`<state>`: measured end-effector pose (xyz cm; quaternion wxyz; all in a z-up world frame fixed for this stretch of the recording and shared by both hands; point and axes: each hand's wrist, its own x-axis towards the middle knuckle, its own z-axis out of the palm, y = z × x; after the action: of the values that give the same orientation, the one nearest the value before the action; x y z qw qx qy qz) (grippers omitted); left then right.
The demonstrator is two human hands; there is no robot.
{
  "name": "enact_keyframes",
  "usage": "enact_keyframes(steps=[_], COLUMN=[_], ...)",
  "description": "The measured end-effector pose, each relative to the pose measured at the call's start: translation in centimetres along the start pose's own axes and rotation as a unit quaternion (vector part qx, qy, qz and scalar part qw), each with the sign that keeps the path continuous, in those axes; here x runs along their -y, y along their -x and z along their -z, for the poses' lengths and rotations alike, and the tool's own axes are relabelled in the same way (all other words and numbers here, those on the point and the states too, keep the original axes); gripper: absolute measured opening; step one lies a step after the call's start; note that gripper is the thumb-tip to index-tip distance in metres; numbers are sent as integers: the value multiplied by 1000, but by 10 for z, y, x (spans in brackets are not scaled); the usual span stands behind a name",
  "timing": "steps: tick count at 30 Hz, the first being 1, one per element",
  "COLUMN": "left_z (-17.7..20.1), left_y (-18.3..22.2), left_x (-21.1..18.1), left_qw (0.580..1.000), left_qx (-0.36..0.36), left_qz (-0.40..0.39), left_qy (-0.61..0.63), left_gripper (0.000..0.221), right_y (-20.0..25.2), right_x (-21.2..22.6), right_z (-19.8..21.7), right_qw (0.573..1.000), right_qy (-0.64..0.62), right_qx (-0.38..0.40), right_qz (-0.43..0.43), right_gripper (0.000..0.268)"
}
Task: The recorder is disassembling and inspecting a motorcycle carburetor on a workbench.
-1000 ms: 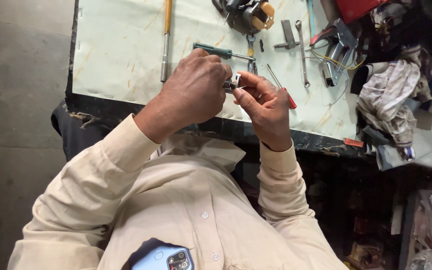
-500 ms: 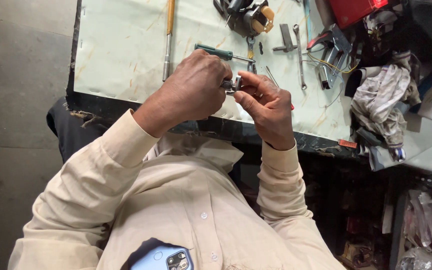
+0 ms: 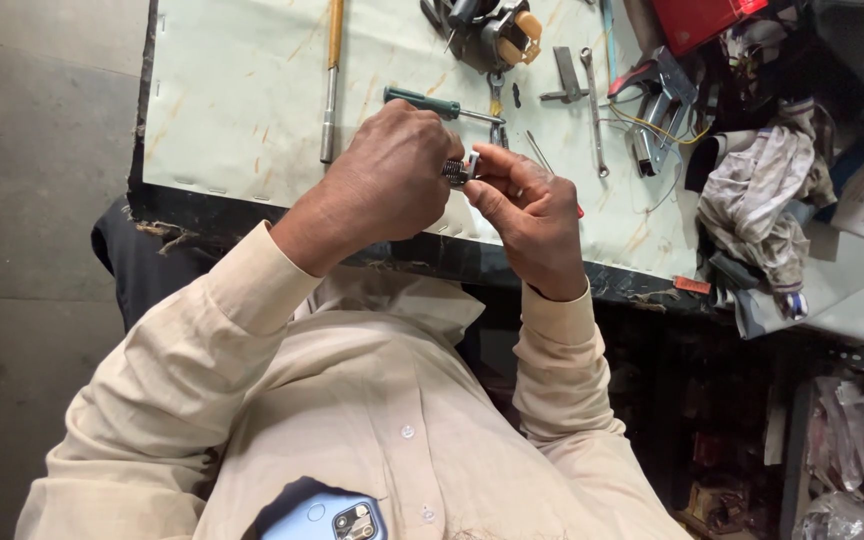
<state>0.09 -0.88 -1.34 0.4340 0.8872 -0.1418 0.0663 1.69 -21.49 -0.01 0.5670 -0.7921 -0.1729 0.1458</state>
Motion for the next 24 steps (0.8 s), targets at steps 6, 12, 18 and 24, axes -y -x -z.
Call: enact_keyframes(steps=[6,12,18,24], left_z=[1,0,12,2], left_y=[0,1,0,1], left_x=[-2,-1,-7,0], left_qw=[1000,1000,998,999], left_qx=[13,12,45,25], left_qz=[17,18,33,37], left_qy=[-3,-1,3,2], left_gripper=[26,24,22,19], right_y=[3,3,3,5], right_x=[2,-10,-5,-7], right_z=[-3,2,0,-5], right_qw=[1000,1000,999,998], right_qy=[-14,-14,-17,-21], right_qx=[6,-4,24,16], right_qz=[3,-12,34,55], right_gripper=[41,39,42,41])
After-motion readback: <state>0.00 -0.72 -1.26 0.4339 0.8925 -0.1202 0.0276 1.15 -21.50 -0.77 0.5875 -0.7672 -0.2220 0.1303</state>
